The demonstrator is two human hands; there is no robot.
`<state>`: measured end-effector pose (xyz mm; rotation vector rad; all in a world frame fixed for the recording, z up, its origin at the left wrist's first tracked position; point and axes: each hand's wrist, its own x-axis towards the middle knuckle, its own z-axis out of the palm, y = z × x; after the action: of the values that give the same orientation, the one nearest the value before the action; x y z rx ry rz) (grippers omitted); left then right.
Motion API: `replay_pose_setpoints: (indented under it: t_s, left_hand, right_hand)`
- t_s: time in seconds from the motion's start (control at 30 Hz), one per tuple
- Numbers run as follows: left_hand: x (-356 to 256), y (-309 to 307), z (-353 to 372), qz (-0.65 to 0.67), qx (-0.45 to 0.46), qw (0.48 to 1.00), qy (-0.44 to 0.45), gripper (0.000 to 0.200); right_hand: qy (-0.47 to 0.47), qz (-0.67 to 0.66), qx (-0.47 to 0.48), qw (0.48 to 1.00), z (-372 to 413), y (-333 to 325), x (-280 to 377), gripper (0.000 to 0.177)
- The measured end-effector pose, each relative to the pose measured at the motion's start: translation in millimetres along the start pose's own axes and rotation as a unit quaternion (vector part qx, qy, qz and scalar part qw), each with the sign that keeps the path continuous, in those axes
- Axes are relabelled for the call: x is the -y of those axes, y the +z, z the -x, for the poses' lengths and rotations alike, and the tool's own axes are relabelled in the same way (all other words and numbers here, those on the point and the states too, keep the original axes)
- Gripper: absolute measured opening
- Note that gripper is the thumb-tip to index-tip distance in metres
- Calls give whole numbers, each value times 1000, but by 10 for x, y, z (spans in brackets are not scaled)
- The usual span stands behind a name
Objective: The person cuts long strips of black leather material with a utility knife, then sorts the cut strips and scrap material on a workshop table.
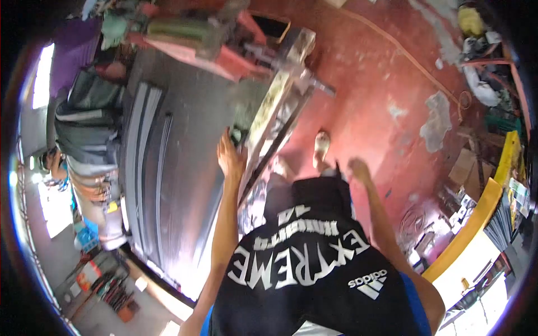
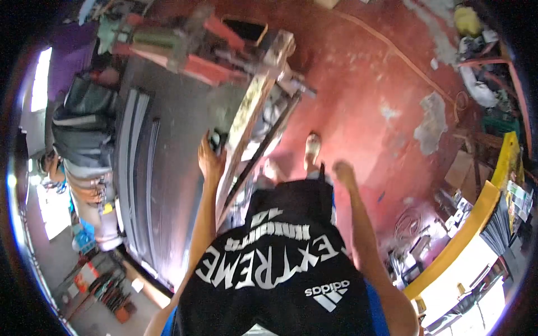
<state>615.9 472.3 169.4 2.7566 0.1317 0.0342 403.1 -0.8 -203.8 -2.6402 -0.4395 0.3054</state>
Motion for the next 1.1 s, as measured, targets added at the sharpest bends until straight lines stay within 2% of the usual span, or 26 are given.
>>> replay_pose_setpoints:
  t_s: [0.03,0.07,0.1,0.13,0.23,0.27,0.33,0.4,0.47,0.53,0.7,0.77,0.9,1.1]
  left_hand:
    - [-93,-96,-38,10,33,999,-33,75]
    - [-25,-47,-49,11,13,1000,-17,73]
    - [-78,-94,-63,11,25,999,-30,73]
    - [-165,-172,-88,11,37,998,-42,72]
    - [-229,-242,-117,28,71,995,-66,72]
    - [-206,-231,-101,23,80,994,-68,72]
    - [-145,-171,-107,-4,10,999,48,72]
    - [-169,-144,-149,-7,16,998,60,71]
    - [-191,-124,-165,-17,8,999,47,69]
    - [-200,-133,-165,1,16,1000,26,67]
    - [-196,-113,-154,41,14,999,-6,62]
    - [-232,-128,-162,38,19,999,-10,62]
    - [-135,-65,-131,33,-4,999,15,61]
    - [-117,-81,-125,43,-28,997,59,62]
  right_hand:
    - [311,-315,-6,897,-574,-1116,843,26]
    - [331,-392,-5,858,-791,-1575,1026,28]
    - [319,-356,-24,878,-955,-1788,1142,28]
    - [312,-374,-58,871,-1049,-1826,1180,29]
    - [324,-426,-79,841,-1068,-1741,1252,28]
    - [346,-414,-62,840,-1022,-1690,1287,28]
    - [373,-402,-42,835,-884,-1591,1307,29]
    - [382,-371,32,846,-642,-1393,1292,31]
    - [387,-371,35,843,-324,-1063,1189,32]
    - [431,-344,88,829,-90,-897,1122,31]
    - [458,-395,61,794,56,-922,1071,22]
    - [429,-367,31,825,-51,-1027,1055,20]
    - [429,-397,0,811,-345,-1242,1093,23]
    - [385,-408,-15,828,-660,-1338,1157,30]
